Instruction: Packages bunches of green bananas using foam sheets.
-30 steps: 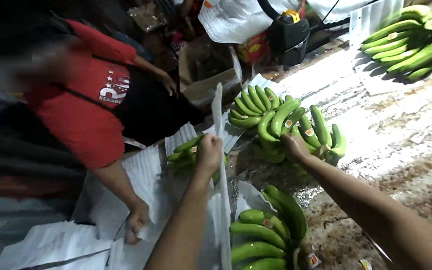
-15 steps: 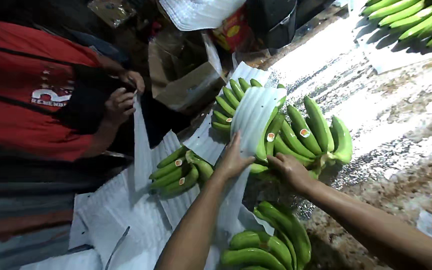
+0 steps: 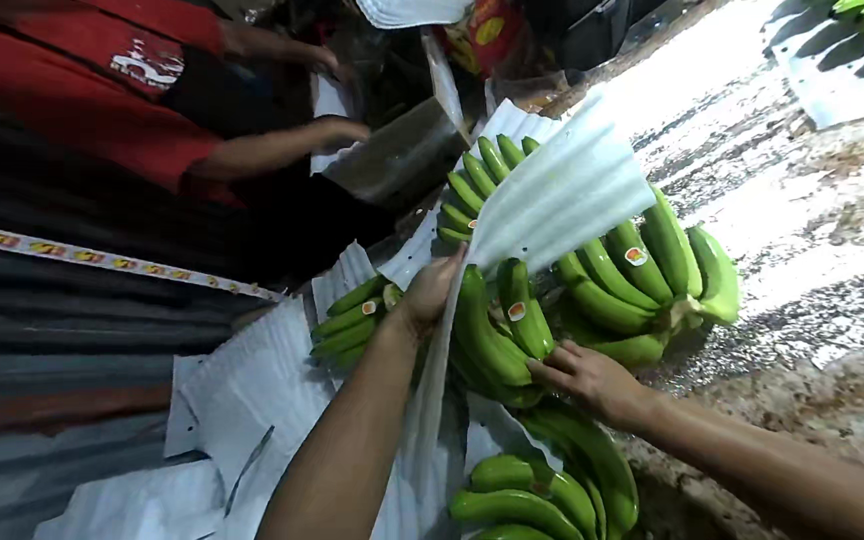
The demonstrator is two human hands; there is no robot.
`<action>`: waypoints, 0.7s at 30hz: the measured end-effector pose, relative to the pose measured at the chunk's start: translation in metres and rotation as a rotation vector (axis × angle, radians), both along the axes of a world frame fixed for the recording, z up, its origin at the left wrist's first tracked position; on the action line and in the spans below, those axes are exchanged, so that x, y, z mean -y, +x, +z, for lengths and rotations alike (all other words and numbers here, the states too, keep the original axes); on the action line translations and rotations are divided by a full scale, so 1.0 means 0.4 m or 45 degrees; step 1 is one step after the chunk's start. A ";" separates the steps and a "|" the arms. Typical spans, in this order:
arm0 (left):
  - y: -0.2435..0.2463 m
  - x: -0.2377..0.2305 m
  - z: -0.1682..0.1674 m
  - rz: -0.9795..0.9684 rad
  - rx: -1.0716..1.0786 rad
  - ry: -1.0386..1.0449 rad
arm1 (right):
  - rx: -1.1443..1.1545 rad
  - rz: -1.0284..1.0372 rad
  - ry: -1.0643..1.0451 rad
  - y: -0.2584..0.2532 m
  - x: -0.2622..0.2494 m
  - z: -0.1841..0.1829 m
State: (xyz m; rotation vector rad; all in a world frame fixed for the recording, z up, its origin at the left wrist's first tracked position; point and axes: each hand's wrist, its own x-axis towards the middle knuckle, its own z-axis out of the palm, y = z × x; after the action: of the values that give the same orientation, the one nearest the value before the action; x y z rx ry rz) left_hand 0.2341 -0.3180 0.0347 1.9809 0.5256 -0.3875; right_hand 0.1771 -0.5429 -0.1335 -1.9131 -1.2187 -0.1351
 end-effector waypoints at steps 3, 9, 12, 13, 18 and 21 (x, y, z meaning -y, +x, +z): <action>-0.014 0.015 0.044 -0.079 0.008 0.416 | -0.035 0.057 -0.030 -0.001 -0.008 0.008; -0.039 0.000 0.045 -0.113 0.033 0.402 | -0.014 0.146 -0.017 -0.003 -0.029 0.016; -0.027 -0.007 -0.009 0.194 0.058 0.445 | -0.081 0.168 -0.027 -0.003 -0.026 0.019; -0.017 -0.013 -0.022 0.352 0.096 0.440 | -0.133 0.182 -0.044 0.003 -0.022 0.029; 0.020 -0.014 -0.037 0.614 0.362 0.622 | -0.115 -0.247 -0.197 0.064 0.118 0.104; 0.029 0.025 -0.008 0.252 0.568 0.834 | -0.287 -0.347 -0.483 0.157 0.301 0.094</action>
State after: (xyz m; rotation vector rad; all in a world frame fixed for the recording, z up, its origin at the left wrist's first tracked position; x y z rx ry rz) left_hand 0.2455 -0.3282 0.0313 2.5069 0.5970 0.4013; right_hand 0.2398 -0.6632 -0.0958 -2.3460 -0.8730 0.1782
